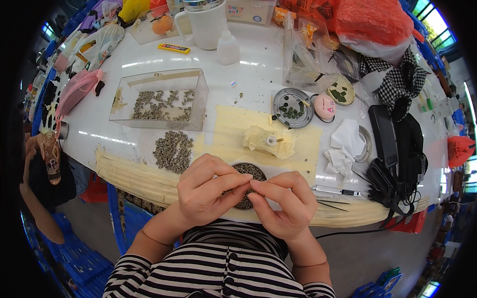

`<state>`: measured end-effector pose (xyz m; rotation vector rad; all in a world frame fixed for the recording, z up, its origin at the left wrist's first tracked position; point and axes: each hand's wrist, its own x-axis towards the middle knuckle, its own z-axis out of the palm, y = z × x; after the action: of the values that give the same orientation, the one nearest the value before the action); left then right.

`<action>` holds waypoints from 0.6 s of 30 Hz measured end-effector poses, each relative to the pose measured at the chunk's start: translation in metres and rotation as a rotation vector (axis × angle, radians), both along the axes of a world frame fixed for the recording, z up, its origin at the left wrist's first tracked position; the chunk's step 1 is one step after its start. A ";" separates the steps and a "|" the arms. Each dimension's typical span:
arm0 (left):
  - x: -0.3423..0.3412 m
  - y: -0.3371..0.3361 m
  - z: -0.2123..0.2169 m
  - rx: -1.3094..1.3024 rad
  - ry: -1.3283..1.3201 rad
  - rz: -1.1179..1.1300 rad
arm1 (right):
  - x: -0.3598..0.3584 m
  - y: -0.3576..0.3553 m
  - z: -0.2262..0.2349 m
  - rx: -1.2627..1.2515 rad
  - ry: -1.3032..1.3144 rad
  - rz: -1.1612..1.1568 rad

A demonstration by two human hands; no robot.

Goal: The person picks up small metal beads by hand and presses them into a mold or base, using a fine metal tool to seat them firmly. They handle one bead at a time, picking them from a small metal tray and placing them into a larger object on the table.

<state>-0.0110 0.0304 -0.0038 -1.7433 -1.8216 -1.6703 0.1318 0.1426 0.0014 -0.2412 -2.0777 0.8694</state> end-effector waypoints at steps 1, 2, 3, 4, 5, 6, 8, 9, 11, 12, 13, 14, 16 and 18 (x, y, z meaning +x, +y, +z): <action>0.000 0.000 0.000 0.007 -0.009 0.005 | 0.000 0.000 0.001 -0.004 -0.012 -0.012; 0.000 0.001 0.000 0.011 -0.019 0.005 | 0.000 0.000 0.000 -0.016 -0.023 -0.023; 0.000 0.001 -0.001 0.016 -0.029 0.005 | 0.000 0.000 0.000 -0.028 -0.034 -0.034; 0.001 0.001 -0.001 0.014 -0.030 0.007 | 0.001 0.000 -0.001 -0.040 -0.045 -0.046; 0.000 0.001 -0.001 0.014 -0.030 0.008 | 0.000 0.000 0.000 -0.046 -0.049 -0.060; 0.000 0.000 0.000 0.013 -0.029 0.008 | 0.001 0.000 0.000 -0.052 -0.052 -0.075; 0.000 0.000 0.000 0.009 -0.037 0.016 | 0.000 0.001 0.003 -0.059 -0.062 -0.103; 0.000 -0.001 0.001 0.004 -0.038 0.020 | 0.000 0.004 0.007 -0.060 -0.069 -0.116; 0.000 0.000 0.002 -0.004 -0.041 0.022 | 0.000 0.009 0.017 -0.012 -0.086 -0.157; 0.000 0.000 0.002 -0.005 -0.047 0.024 | -0.001 0.014 0.023 0.042 -0.101 -0.184; -0.001 0.000 0.001 -0.006 -0.042 0.031 | -0.003 0.018 0.027 0.096 -0.115 -0.211; -0.001 0.000 0.001 0.000 -0.045 0.035 | -0.005 0.021 0.032 0.118 -0.135 -0.268; -0.001 0.000 0.002 0.007 -0.044 0.041 | -0.009 0.029 0.039 0.187 -0.196 -0.309; -0.001 0.000 0.001 0.010 -0.038 0.047 | -0.012 0.033 0.039 0.245 -0.260 -0.330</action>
<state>-0.0124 0.0304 -0.0023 -1.6632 -1.8513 -1.7030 0.1195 0.1761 0.0402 -0.5697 -2.2725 0.3963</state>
